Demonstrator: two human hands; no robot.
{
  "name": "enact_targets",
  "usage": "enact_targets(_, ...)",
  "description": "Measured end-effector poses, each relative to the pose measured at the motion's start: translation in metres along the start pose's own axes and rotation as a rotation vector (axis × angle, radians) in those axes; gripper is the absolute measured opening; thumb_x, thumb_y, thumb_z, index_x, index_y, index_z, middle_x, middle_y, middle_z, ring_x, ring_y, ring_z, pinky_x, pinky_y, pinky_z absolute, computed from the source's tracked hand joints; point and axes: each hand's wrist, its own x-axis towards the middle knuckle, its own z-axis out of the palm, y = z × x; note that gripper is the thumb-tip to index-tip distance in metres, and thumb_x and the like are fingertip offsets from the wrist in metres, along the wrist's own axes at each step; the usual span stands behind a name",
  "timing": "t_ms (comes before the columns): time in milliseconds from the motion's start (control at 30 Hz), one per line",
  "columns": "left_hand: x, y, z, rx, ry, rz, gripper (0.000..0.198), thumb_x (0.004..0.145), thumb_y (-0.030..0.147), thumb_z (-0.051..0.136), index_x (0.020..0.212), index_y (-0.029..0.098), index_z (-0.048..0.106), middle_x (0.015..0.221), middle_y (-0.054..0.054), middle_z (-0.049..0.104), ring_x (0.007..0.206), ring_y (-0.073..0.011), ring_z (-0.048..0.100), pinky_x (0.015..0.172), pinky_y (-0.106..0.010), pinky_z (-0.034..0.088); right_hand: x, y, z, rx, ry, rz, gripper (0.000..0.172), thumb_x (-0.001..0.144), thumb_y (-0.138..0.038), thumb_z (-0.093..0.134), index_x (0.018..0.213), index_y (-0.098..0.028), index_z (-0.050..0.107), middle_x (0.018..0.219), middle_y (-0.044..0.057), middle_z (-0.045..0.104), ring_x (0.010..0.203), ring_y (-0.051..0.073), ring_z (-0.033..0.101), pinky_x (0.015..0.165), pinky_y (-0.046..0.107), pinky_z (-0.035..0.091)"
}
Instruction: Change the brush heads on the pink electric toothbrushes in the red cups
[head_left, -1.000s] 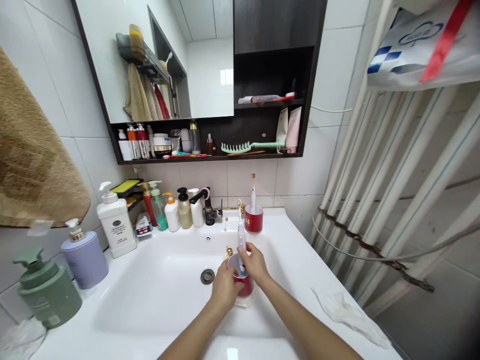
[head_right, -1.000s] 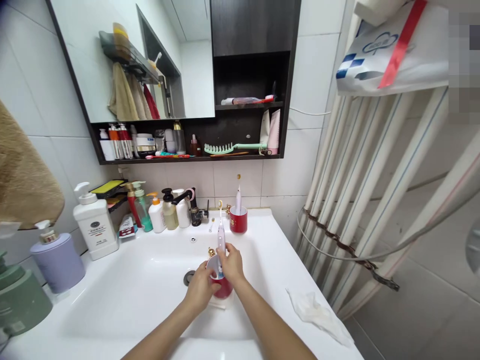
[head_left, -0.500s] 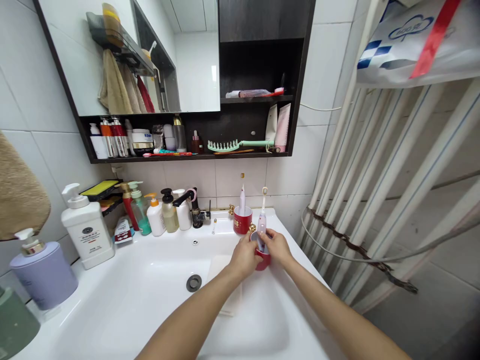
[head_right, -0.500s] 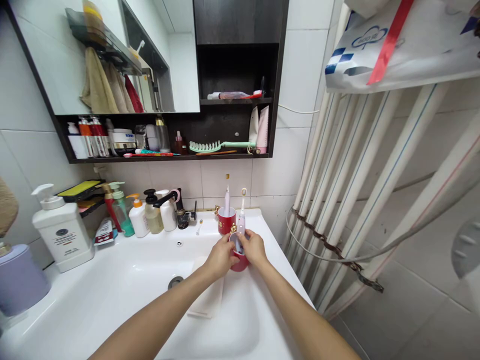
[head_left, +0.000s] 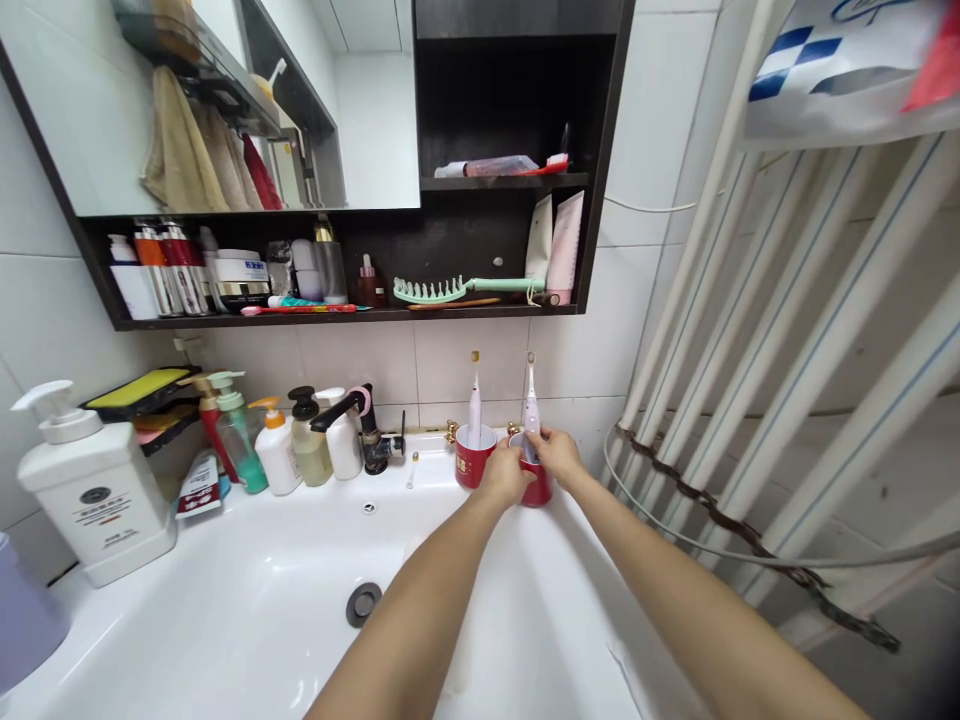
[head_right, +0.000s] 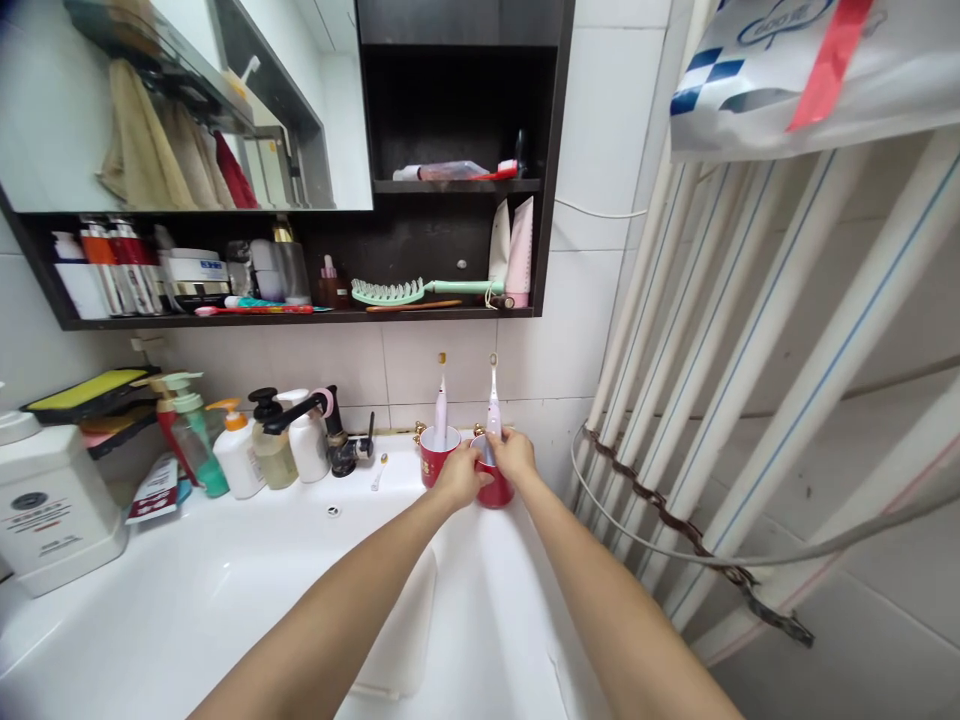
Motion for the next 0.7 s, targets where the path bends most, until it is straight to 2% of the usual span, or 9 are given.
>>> enact_targets(100, 0.007, -0.003, 0.0, 0.035, 0.042, 0.058, 0.018, 0.06, 0.007, 0.045, 0.075, 0.014, 0.052, 0.107, -0.007, 0.043, 0.086, -0.0152, 0.046, 0.076, -0.025, 0.034, 0.009, 0.002, 0.006, -0.022, 0.014, 0.037, 0.024, 0.076, -0.027, 0.039, 0.094, -0.014, 0.047, 0.096, 0.004, 0.05, 0.08, 0.014, 0.05, 0.068, 0.032, 0.042)
enact_targets(200, 0.005, -0.011, -0.008, 0.137, 0.16, 0.152, 0.028, 0.063, 0.007, 0.042, 0.089, 0.016, 0.049, 0.112, -0.006, 0.039, 0.1, -0.0156, 0.037, 0.082, -0.026, 0.029, 0.017, 0.002, 0.012, -0.01, 0.02, 0.046, 0.024, 0.076, -0.027, 0.039, 0.096, -0.015, 0.046, 0.098, 0.004, 0.049, 0.082, 0.014, 0.049, 0.069, 0.033, 0.041)
enact_targets(300, -0.002, -0.024, -0.023, 0.273, 0.246, 0.11, 0.035, 0.061, 0.009, 0.046, 0.095, 0.016, 0.047, 0.112, -0.007, 0.038, 0.106, -0.0185, 0.03, 0.088, -0.031, 0.022, 0.022, 0.0, 0.014, 0.034, 0.021, 0.022, 0.023, 0.076, -0.026, 0.039, 0.095, -0.015, 0.046, 0.096, 0.003, 0.05, 0.08, 0.013, 0.05, 0.068, 0.032, 0.042)
enact_targets(367, -0.008, -0.034, -0.032, 0.323, 0.21, 0.062, 0.032, 0.058, 0.008, 0.047, 0.089, 0.014, 0.05, 0.106, -0.009, 0.043, 0.106, -0.0204, 0.03, 0.088, -0.033, 0.02, 0.019, -0.003, 0.011, 0.065, 0.06, -0.002, 0.024, 0.073, -0.028, 0.042, 0.092, -0.014, 0.049, 0.095, 0.005, 0.051, 0.081, 0.015, 0.05, 0.069, 0.032, 0.041)
enact_targets(467, -0.021, -0.043, -0.04, 0.289, 0.12, 0.074, 0.023, 0.057, 0.004, 0.046, 0.075, 0.014, 0.056, 0.099, -0.009, 0.048, 0.105, -0.0203, 0.031, 0.086, -0.03, 0.025, 0.005, -0.014, 0.007, 0.105, 0.205, -0.067, 0.034, 0.067, -0.03, 0.046, 0.097, -0.013, 0.047, 0.102, 0.011, 0.048, 0.095, 0.024, 0.042, 0.079, 0.036, 0.033)
enact_targets(533, -0.035, -0.045, -0.04, 0.225, 0.108, 0.1, 0.022, 0.055, 0.004, 0.046, 0.071, 0.016, 0.056, 0.099, -0.006, 0.049, 0.104, -0.0193, 0.032, 0.085, -0.029, 0.026, -0.011, -0.024, 0.01, 0.135, 0.272, -0.135, 0.041, 0.066, -0.03, 0.044, 0.103, -0.013, 0.043, 0.107, 0.012, 0.044, 0.101, 0.024, 0.038, 0.083, 0.035, 0.028)
enact_targets(600, -0.056, -0.045, -0.039, 0.177, 0.111, 0.098, 0.022, 0.055, 0.004, 0.046, 0.071, 0.017, 0.056, 0.101, -0.005, 0.048, 0.105, -0.0189, 0.031, 0.086, -0.029, 0.026, -0.031, -0.034, 0.022, 0.167, 0.257, -0.185, 0.043, 0.065, -0.032, 0.044, 0.104, -0.014, 0.042, 0.105, 0.01, 0.047, 0.096, 0.021, 0.043, 0.081, 0.032, 0.031)
enact_targets(700, -0.094, -0.047, -0.037, 0.169, 0.102, 0.055, 0.023, 0.056, 0.005, 0.045, 0.072, 0.016, 0.057, 0.106, -0.007, 0.045, 0.107, -0.0197, 0.029, 0.087, -0.03, 0.025, -0.061, -0.043, 0.048, 0.202, 0.153, -0.162, 0.046, 0.061, -0.036, 0.047, 0.1, -0.012, 0.045, 0.09, 0.011, 0.056, 0.079, 0.02, 0.052, 0.069, 0.03, 0.038)
